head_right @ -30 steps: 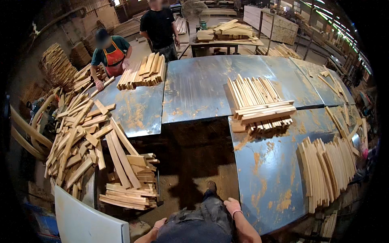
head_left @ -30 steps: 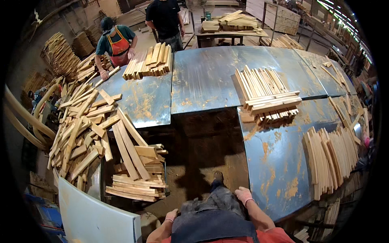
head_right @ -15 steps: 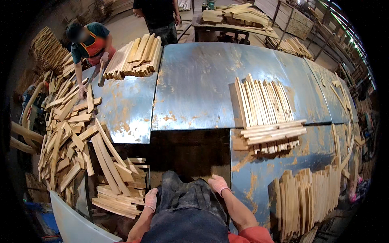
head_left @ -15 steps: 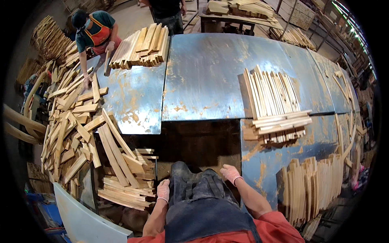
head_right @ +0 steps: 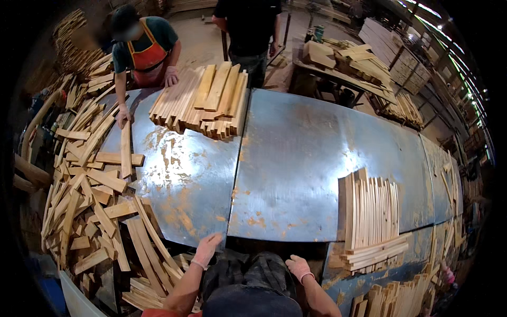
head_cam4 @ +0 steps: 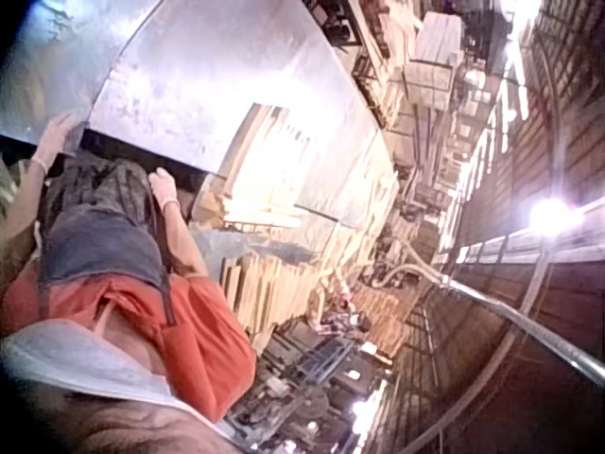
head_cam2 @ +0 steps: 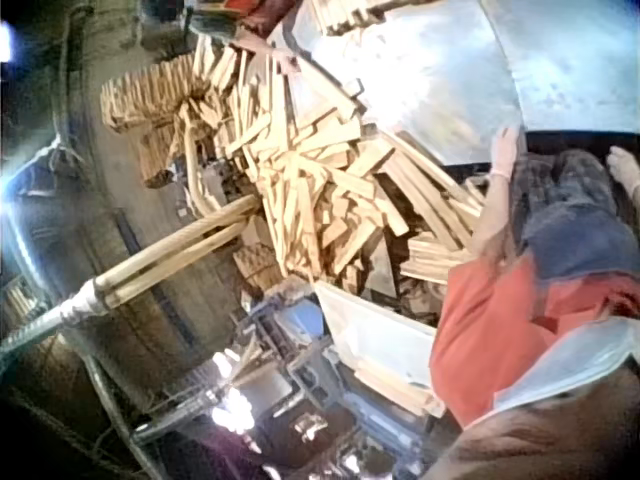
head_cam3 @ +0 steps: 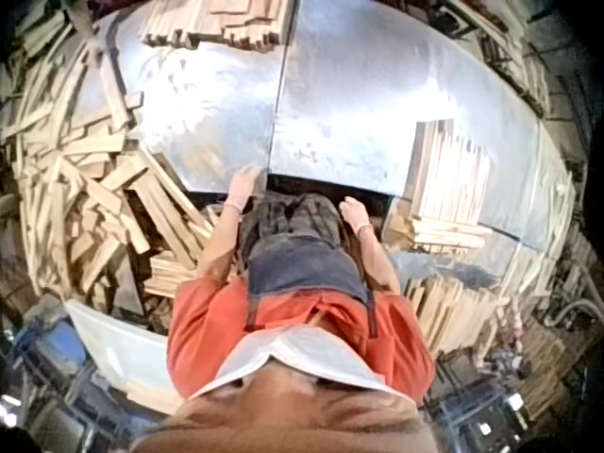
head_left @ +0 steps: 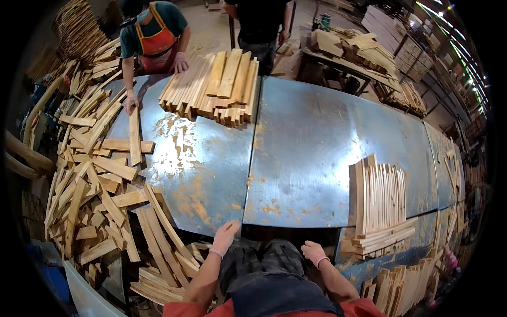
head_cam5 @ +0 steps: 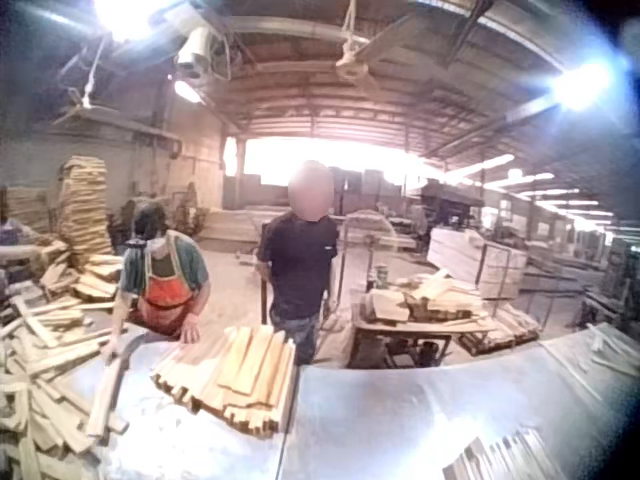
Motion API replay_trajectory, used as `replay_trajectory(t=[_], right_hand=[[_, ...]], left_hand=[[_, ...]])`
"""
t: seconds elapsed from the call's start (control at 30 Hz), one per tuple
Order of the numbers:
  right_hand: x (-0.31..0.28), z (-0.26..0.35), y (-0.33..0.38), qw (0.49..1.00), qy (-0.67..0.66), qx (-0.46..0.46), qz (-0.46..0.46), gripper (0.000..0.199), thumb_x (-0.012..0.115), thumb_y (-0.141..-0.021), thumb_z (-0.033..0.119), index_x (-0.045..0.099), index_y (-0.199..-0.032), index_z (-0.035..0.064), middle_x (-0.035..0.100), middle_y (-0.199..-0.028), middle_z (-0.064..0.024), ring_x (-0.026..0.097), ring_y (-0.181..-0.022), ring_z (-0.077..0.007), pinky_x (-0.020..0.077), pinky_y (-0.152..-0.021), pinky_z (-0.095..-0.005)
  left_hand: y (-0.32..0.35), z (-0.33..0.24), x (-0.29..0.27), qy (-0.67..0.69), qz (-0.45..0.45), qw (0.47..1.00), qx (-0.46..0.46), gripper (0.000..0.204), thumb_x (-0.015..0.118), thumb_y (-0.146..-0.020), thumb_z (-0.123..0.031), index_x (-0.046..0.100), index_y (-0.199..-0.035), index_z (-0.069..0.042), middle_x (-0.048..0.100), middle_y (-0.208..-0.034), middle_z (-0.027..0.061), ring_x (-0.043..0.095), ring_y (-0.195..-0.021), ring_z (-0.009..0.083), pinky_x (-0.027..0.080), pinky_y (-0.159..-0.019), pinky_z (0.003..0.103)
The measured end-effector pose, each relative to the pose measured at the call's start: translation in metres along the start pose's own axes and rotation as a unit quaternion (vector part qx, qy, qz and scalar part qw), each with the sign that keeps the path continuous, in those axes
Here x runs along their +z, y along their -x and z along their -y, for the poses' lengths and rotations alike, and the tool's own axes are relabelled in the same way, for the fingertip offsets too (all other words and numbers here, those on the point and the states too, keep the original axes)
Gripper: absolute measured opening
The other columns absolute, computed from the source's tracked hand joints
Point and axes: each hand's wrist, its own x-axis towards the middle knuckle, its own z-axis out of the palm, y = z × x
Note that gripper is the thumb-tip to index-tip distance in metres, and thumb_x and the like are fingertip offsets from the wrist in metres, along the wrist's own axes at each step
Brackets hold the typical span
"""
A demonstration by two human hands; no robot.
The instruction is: The person repeatedly picks up stacks of light-colored wooden planks from a metal table, carries them to a nearby conveyor belt, and places them onto the belt. The person then returns to the table to repeat the process with additional stacks of planks.
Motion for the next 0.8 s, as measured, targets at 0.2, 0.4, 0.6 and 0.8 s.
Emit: replay_trajectory(t=[0.2,0.4,0.6,0.8], right_hand=[[0.051,0.172,-0.009,0.998,0.053,-0.003,-0.024,0.017,0.072,-0.098,0.019,0.067,-0.099,0.0033,0.063,-0.082,-0.0015,0.057,-0.074,-0.0142,0.0476,-0.068,-0.0326],[0.054,0.227,-0.102,0.986,0.159,-0.008,0.058,0.030,0.067,-0.101,0.033,0.067,-0.107,0.0027,0.067,-0.088,-0.0087,0.062,-0.078,-0.0188,0.0509,-0.076,-0.0357],[0.073,0.336,-0.185,0.894,0.348,-0.261,0.107,0.039,0.063,-0.102,0.038,0.064,-0.109,-0.0002,0.070,-0.098,-0.0153,0.065,-0.089,-0.0281,0.0515,-0.083,-0.0424],[0.106,0.416,-0.270,0.940,0.284,-0.173,0.080,0.043,0.064,-0.102,0.043,0.063,-0.112,0.0015,0.067,-0.095,-0.0193,0.061,-0.089,-0.0365,0.0511,-0.084,-0.0465]], left_hand=[[-0.087,-0.104,-0.015,0.019,-0.039,0.996,-0.078,0.056,0.072,-0.104,-0.038,0.069,-0.145,0.000,0.071,-0.143,0.0115,0.063,-0.132,0.0232,0.046,-0.113,0.037],[-0.166,-0.082,-0.038,0.042,-0.094,0.993,-0.055,0.053,0.076,-0.101,-0.038,0.072,-0.137,0.000,0.073,-0.135,0.0105,0.065,-0.128,0.0229,0.048,-0.109,0.036],[-0.234,-0.117,-0.093,-0.053,-0.196,0.979,-0.016,0.036,0.076,-0.097,-0.029,0.070,-0.116,0.001,0.073,-0.103,0.0096,0.066,-0.098,0.0213,0.052,-0.087,0.037],[-0.320,-0.190,-0.145,-0.073,-0.240,0.968,0.009,0.055,0.075,-0.095,-0.025,0.059,-0.140,0.002,0.071,-0.118,0.0175,0.067,-0.107,0.0280,0.053,-0.092,0.041]])
